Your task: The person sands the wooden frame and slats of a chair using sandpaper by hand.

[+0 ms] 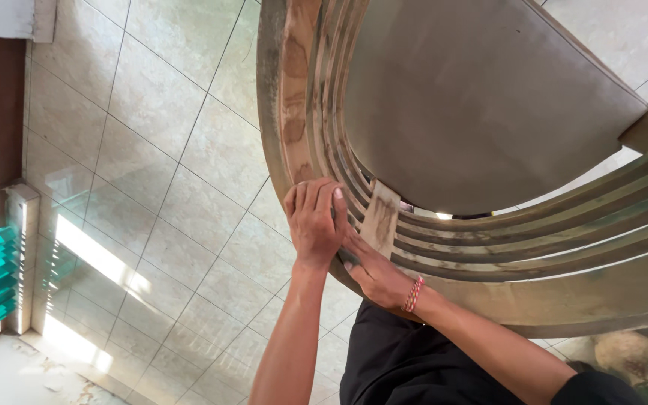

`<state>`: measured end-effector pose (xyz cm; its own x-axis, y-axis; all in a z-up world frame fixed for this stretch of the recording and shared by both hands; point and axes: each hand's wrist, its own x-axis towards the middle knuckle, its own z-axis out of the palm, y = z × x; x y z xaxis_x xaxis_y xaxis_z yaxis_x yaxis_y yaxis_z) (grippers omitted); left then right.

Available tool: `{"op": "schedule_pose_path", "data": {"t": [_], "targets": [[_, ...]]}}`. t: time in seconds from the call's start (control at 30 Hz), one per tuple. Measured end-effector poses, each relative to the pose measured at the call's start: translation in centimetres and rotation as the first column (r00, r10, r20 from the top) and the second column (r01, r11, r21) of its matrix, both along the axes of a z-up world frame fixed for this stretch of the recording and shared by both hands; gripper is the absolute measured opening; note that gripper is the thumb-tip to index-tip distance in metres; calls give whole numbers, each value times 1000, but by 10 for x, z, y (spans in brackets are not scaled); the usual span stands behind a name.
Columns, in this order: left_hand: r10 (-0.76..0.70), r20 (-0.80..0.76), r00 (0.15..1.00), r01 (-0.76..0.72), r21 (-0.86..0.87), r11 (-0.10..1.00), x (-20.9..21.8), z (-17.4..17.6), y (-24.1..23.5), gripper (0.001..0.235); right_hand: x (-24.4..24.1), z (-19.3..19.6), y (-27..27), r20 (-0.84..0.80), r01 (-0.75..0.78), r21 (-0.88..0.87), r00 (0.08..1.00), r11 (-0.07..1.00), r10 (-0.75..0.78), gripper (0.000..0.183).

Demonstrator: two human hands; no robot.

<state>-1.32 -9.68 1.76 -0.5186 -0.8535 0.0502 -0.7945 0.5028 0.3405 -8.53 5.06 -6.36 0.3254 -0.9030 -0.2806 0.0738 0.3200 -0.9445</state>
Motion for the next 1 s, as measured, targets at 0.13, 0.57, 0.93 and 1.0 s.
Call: {"op": "schedule_pose_path", "data": {"t": [0.13,0.57,0.93,1.0], "targets": [[-87,28,996,88,-11,996,-2,-1,-2,9,1,-5,-3,-127,-7,206,991,979,34,72],[-59,-53,997,62,50,997,3,-2,-1,10,7,0,-15,-156,151,140,979,978,-129,69],[-113,112,987,111,25,994,-1,-6,2,9,5,7,-7,-188,178,57,968,982,-164,71],[-121,112,986,119,30,992,-1,-4,5,9,1,-4,-11,-327,181,74,933,981,-148,69]]}}
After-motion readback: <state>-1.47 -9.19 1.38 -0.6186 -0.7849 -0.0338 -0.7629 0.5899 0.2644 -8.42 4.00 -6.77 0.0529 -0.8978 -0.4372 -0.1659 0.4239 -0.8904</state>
